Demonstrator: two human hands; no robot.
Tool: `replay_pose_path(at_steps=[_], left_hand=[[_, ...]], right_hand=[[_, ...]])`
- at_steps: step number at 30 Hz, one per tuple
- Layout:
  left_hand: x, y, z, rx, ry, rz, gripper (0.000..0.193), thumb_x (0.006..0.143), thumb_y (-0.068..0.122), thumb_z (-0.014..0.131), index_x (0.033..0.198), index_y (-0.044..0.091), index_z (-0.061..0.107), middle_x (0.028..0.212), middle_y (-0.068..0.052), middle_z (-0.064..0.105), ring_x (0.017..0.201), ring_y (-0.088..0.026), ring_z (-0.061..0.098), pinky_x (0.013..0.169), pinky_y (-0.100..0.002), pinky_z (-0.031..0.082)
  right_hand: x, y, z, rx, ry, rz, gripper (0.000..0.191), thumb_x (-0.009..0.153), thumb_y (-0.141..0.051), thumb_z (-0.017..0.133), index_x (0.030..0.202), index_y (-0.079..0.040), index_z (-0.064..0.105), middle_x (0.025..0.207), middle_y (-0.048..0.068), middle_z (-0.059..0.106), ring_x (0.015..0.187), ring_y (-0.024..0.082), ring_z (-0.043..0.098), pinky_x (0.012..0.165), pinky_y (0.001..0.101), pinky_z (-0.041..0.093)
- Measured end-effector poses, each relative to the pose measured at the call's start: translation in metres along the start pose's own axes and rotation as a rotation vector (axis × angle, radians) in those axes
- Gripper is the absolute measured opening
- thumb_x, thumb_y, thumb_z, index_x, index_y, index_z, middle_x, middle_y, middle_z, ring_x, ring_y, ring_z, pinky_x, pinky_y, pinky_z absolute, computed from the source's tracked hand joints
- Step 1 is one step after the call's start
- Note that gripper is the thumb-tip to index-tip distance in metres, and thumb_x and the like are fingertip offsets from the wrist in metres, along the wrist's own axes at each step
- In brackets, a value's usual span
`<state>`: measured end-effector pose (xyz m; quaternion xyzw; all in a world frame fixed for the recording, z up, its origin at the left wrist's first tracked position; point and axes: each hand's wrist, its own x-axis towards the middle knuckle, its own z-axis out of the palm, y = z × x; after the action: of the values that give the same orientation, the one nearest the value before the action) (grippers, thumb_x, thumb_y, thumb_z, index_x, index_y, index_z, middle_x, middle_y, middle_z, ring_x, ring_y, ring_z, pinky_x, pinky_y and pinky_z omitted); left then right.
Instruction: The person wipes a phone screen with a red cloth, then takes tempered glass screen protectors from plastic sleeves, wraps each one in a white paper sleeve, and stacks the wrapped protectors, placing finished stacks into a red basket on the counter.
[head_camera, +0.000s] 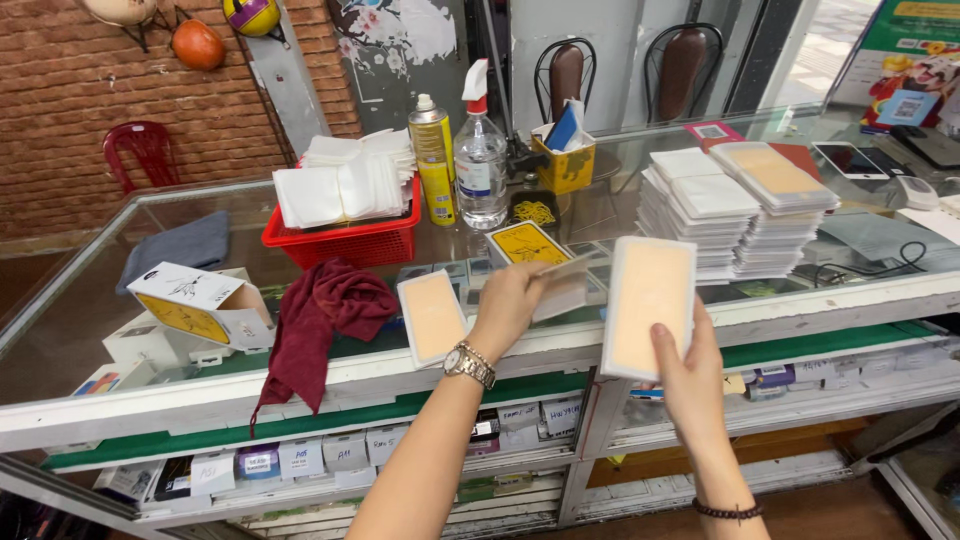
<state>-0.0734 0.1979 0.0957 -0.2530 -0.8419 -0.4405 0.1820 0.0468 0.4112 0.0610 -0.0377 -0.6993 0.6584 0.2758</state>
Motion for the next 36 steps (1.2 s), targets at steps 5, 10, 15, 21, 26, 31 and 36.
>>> replay_pose_path(at_steps=[5,10,15,21,26,31,36], left_hand=[[0.014,0.017,-0.002,-0.028,0.074,-0.005,0.025,0.095,0.024,0.063,0.107,0.006,0.076,0.083,-0.021,0.072,0.076,-0.036,0.072,0.069,-0.041,0.055],[0.007,0.026,0.002,-0.044,0.052,-0.003,0.026,0.096,0.024,0.063,0.108,0.006,0.077,0.085,-0.022,0.072,0.079,-0.036,0.072,0.071,-0.039,0.055],[0.0,0.018,-0.008,-0.091,-0.031,0.022,0.027,0.096,0.025,0.062,0.112,0.007,0.074,0.088,-0.02,0.073,0.08,-0.033,0.075,0.072,-0.038,0.056],[-0.005,0.022,-0.001,-0.056,0.017,0.059,0.029,0.097,0.027,0.062,0.11,0.007,0.076,0.09,-0.02,0.073,0.082,-0.035,0.073,0.072,-0.039,0.055],[0.0,0.027,-0.003,-0.04,0.011,-0.031,0.029,0.096,0.029,0.062,0.111,0.008,0.076,0.085,-0.02,0.072,0.079,-0.034,0.073,0.069,-0.04,0.054],[-0.01,0.025,0.004,-0.1,-0.044,-0.06,0.029,0.097,0.027,0.061,0.114,0.008,0.074,0.099,-0.02,0.076,0.092,-0.034,0.074,0.079,-0.039,0.057],[-0.042,-0.011,-0.02,-0.133,-0.07,0.164,0.059,0.09,0.022,0.07,0.144,0.006,0.054,0.145,-0.021,0.055,0.141,-0.041,0.04,0.111,-0.047,0.036]], right_hand=[[-0.031,-0.022,0.023,-0.092,-0.092,0.093,0.068,0.093,-0.018,0.06,0.155,-0.008,0.035,0.113,0.012,0.069,0.064,0.012,0.064,0.038,0.0283,0.048],[-0.032,-0.02,0.041,-0.203,-0.222,0.201,0.07,0.091,-0.023,0.062,0.155,-0.012,0.035,0.1,0.01,0.073,0.055,0.015,0.065,0.042,0.0267,0.052],[0.03,0.002,0.022,-0.006,-0.465,0.284,0.063,0.091,-0.024,0.068,0.147,-0.001,0.052,0.091,0.009,0.073,0.062,0.011,0.061,0.042,0.0259,0.044],[0.025,0.022,0.058,-0.125,-0.05,0.035,0.061,0.098,-0.031,0.067,0.145,0.0,0.042,0.13,0.018,0.06,0.105,0.024,0.063,0.083,0.0369,0.051],[-0.028,0.032,0.075,-0.586,0.013,-0.636,0.073,0.1,-0.027,0.058,0.159,0.001,0.026,0.168,0.029,0.017,0.157,0.044,0.012,0.125,0.057,0.013],[0.009,0.049,0.089,-0.983,-0.108,-0.656,0.076,0.091,-0.031,0.064,0.151,0.006,0.034,0.159,0.025,0.029,0.147,0.048,0.014,0.112,0.0654,0.006],[-0.03,0.055,0.08,-0.359,0.203,-0.344,0.027,0.107,-0.016,0.054,0.128,0.001,0.057,0.136,0.017,0.053,0.128,0.032,0.045,0.115,0.0426,0.038]])
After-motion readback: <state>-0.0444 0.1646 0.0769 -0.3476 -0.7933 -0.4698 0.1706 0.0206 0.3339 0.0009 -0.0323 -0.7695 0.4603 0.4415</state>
